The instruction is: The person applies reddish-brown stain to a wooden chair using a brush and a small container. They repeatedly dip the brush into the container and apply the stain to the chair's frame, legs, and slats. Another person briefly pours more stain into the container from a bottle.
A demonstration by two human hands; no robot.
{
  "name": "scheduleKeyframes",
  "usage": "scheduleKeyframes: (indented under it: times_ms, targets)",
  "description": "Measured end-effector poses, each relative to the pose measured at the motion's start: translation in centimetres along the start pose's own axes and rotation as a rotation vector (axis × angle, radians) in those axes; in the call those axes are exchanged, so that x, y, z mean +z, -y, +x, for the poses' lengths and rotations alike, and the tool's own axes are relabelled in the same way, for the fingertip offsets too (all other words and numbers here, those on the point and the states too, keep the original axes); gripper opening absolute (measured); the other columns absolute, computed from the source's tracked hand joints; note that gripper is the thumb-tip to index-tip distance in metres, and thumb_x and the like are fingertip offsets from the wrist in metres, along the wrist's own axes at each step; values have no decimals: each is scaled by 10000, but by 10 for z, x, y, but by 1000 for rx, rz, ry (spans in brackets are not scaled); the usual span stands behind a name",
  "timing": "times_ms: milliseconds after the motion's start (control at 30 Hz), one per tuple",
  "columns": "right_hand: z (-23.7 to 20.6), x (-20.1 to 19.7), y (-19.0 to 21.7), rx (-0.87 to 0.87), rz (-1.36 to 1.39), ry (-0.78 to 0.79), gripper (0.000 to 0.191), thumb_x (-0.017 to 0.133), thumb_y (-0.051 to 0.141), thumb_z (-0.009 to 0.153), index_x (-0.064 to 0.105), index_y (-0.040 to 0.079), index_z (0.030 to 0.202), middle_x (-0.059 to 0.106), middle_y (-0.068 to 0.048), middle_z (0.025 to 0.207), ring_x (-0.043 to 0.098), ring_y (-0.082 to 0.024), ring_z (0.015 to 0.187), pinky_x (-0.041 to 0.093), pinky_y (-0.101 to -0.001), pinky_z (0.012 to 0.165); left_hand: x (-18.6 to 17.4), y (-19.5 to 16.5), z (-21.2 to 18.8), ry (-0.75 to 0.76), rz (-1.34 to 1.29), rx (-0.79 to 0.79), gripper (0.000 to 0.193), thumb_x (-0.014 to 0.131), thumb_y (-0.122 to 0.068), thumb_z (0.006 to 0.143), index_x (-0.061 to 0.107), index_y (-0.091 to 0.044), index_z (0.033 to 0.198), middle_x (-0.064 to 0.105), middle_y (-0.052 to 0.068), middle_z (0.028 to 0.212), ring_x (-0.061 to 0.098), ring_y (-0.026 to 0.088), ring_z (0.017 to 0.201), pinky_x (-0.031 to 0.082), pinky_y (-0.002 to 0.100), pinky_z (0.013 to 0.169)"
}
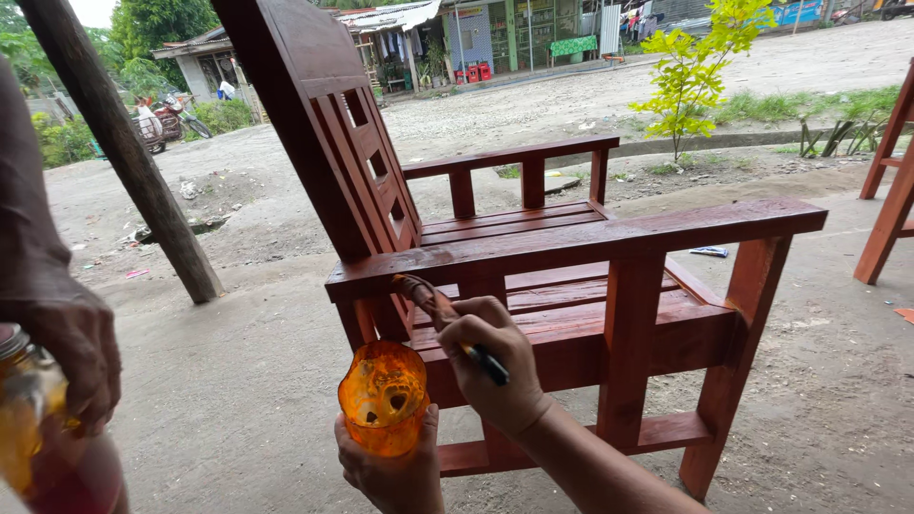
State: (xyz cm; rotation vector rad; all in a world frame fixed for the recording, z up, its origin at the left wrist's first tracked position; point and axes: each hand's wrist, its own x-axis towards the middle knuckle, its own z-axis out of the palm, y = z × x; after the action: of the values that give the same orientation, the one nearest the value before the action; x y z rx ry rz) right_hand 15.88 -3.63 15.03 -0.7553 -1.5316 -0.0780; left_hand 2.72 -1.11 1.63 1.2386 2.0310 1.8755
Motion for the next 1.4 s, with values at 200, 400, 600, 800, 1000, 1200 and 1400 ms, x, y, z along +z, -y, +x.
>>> scheduleKeyframes:
  times_ms: [200, 400, 600, 800, 1000, 1200, 1400]
  targets:
    - [-1, -81, -25, 75, -132, -227, 145, 813, 31, 825, 705, 107, 883, 678, -46, 985, 701, -176, 933, 583, -304, 810, 19, -32, -36, 124, -110, -49, 1296, 959, -502, 499, 309, -44, 1523, 436, 220, 1427, 407, 398, 1375, 486, 551, 1078]
    - [-6, -176, -53, 74, -207, -334, 135, 794, 28, 897, 676, 91, 911, 684, -33, 1087, 690, -150, 1018, 596, -272, 897, 37, -58, -69, 271, -78, 2, 1290, 954, -495, 560, 208, -122, 1543, 332, 179, 1468, 335, 369, 1396, 465, 560, 1113]
    - [-28, -260, -92, 96, -298, -435, 130, 779, 17, 939, 662, 70, 954, 673, -62, 1140, 681, -150, 1044, 574, -265, 919, 55, -82, -106, 305, -172, 89, 1250, 955, -496, 556, 249, -131, 1521, 368, 168, 1452, 350, 374, 1368, 437, 589, 1097]
    - [-40, -339, -130, 101, -494, -579, 186, 830, 48, 1002, 648, 83, 1011, 672, -49, 1069, 671, -119, 966, 571, -264, 910, 67, -96, -126, 331, -250, 155, 1237, 943, -499, 568, 263, -100, 1523, 384, 199, 1421, 374, 386, 1370, 410, 602, 1110]
    - [-38, -346, -122, 13, -672, -550, 166, 824, 33, 1027, 670, 65, 973, 652, -63, 1081, 663, -172, 1007, 559, -288, 910, 72, -99, -136, 288, -289, 224, 1221, 936, -508, 571, 309, -50, 1513, 425, 216, 1443, 389, 400, 1378, 389, 588, 1119]
    - [-33, -254, -90, 15, -535, -338, 133, 780, 36, 896, 676, 120, 900, 678, -72, 1072, 679, -194, 1039, 591, -333, 868, 73, -99, -144, 330, -239, 178, 1230, 947, -514, 547, 319, -39, 1493, 434, 209, 1431, 390, 389, 1373, 383, 582, 1115]
    - [-21, -239, -53, -140, -491, 10, 132, 794, 46, 811, 722, 151, 844, 713, -52, 1098, 696, -192, 1035, 598, -333, 858, 76, -93, -144, 354, -248, 176, 1207, 961, -473, 564, 303, -49, 1483, 435, 207, 1415, 407, 390, 1355, 423, 565, 1088]
